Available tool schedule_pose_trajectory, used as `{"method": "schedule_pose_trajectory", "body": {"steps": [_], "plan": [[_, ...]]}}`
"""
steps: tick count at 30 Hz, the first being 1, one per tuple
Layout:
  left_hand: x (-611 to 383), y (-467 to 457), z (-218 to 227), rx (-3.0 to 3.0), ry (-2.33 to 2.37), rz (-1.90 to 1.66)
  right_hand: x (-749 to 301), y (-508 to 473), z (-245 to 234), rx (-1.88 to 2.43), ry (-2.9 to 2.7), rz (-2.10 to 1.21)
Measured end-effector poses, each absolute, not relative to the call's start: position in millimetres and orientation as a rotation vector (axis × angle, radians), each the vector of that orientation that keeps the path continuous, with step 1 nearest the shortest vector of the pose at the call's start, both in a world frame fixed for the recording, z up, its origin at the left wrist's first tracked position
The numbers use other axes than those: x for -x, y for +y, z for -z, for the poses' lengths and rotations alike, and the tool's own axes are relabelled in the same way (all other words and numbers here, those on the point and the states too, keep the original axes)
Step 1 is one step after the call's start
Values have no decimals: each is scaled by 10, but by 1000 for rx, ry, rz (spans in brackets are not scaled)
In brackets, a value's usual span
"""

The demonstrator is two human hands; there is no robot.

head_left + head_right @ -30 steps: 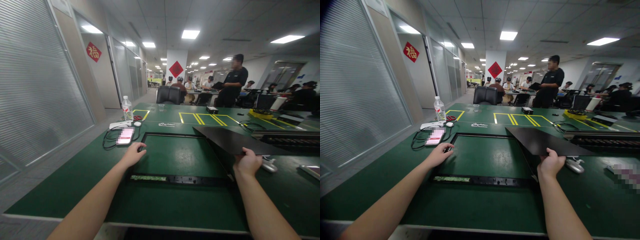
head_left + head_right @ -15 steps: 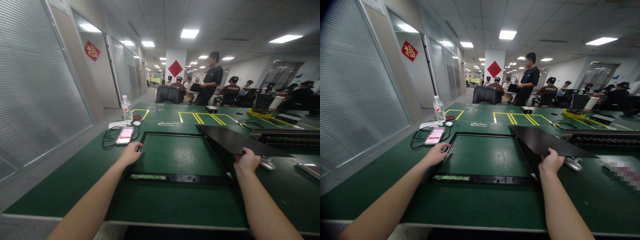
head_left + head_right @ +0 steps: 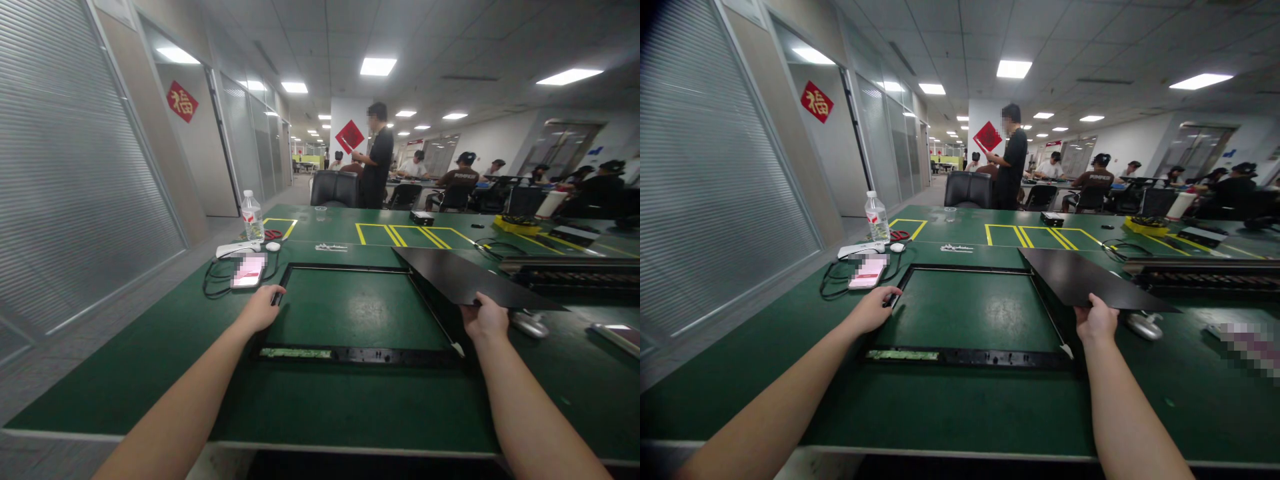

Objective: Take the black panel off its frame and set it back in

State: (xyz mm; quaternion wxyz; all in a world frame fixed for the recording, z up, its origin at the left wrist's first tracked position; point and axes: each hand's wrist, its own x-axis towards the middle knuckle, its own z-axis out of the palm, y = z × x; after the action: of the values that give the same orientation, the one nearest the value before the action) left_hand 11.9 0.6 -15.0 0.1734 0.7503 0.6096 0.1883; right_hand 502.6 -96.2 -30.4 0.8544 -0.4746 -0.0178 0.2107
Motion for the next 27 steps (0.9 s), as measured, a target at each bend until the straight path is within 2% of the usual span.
{"method": "schedule_pose_trajectory", "body": {"steps": [27], "plan": [[-119, 9, 158, -2108, 1693, -590, -5095, -976, 314, 922, -181, -575]]}}
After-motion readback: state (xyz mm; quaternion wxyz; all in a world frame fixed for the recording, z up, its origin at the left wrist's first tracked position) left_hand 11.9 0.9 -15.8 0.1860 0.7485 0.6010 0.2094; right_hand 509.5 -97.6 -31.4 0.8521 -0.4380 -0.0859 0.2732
